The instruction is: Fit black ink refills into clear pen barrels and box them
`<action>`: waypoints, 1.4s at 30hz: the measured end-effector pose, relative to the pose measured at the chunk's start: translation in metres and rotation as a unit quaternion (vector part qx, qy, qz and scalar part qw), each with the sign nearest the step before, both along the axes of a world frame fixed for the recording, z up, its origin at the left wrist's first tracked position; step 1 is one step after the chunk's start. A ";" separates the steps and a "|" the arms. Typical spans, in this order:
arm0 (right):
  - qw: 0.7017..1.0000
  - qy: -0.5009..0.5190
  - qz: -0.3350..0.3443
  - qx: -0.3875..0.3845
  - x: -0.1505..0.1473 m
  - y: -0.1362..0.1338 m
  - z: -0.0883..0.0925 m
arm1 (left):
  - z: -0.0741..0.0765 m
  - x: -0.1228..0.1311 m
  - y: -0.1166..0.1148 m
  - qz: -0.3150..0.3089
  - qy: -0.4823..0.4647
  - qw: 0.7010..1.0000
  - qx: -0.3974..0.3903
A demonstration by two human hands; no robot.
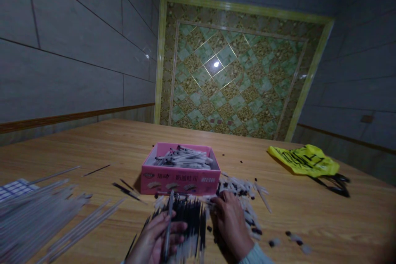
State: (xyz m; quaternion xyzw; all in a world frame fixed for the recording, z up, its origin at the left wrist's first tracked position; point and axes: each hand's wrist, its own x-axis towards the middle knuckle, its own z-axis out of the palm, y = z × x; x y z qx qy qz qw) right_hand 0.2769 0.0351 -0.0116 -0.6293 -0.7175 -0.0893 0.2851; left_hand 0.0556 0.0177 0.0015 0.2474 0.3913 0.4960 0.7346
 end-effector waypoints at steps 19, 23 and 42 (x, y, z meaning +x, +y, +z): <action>0.907 0.386 0.166 -0.023 -0.025 -0.017 0.011 | -0.016 0.003 0.002 -0.082 0.215 0.957 0.175; 0.901 0.390 0.191 -0.006 -0.028 -0.021 0.011 | -0.017 0.000 0.004 -0.096 0.294 0.921 0.239; 0.911 0.339 0.233 0.009 -0.020 -0.020 0.008 | -0.018 -0.006 0.007 -0.136 0.370 0.884 0.250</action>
